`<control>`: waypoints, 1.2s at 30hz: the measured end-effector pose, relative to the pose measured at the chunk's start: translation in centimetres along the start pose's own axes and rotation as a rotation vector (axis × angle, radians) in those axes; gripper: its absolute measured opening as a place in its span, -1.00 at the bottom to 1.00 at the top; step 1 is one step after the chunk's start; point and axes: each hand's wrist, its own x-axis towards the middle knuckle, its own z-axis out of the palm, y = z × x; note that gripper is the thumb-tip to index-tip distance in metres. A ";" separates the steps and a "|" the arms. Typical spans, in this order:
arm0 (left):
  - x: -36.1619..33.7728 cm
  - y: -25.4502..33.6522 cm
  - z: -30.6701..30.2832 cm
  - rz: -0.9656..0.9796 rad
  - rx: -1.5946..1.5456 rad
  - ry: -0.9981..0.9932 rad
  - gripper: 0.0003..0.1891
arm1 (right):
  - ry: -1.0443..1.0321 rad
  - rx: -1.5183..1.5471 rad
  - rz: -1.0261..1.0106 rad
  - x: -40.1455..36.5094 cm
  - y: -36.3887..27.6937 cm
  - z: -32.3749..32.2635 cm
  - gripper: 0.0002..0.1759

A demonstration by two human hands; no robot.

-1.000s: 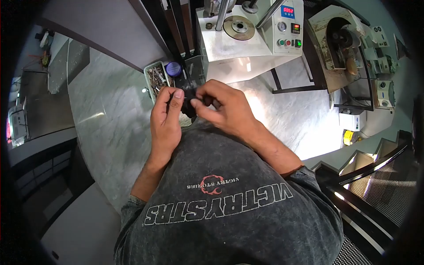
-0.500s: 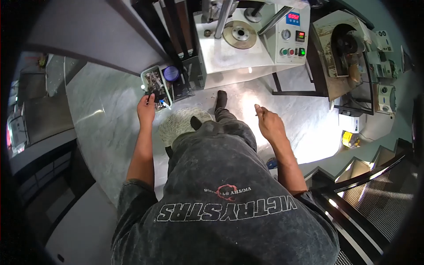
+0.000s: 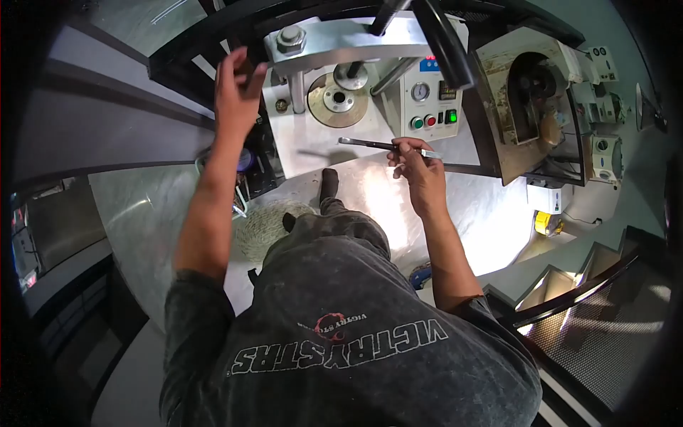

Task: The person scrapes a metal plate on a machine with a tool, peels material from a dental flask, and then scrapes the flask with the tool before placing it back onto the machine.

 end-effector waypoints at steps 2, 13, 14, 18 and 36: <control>3.6 0.4 0.9 0.180 0.129 -0.057 -0.49 | 0.022 -0.017 0.006 1.7 -0.4 0.3 -0.69; 6.7 1.2 5.6 0.571 0.392 -0.226 -0.31 | 0.031 -0.144 -0.019 8.2 0.4 -1.2 -0.69; 6.3 1.6 5.5 0.505 0.399 -0.233 -0.31 | 0.035 -0.262 -0.048 8.3 -0.5 -0.8 -0.69; 6.1 1.7 5.5 0.427 0.432 -0.265 -0.32 | -0.012 -0.402 -0.026 9.1 -1.9 0.8 -0.70; 6.4 0.2 5.2 0.428 0.390 -0.301 -0.40 | -0.281 -1.060 -0.448 13.0 0.0 2.8 -0.76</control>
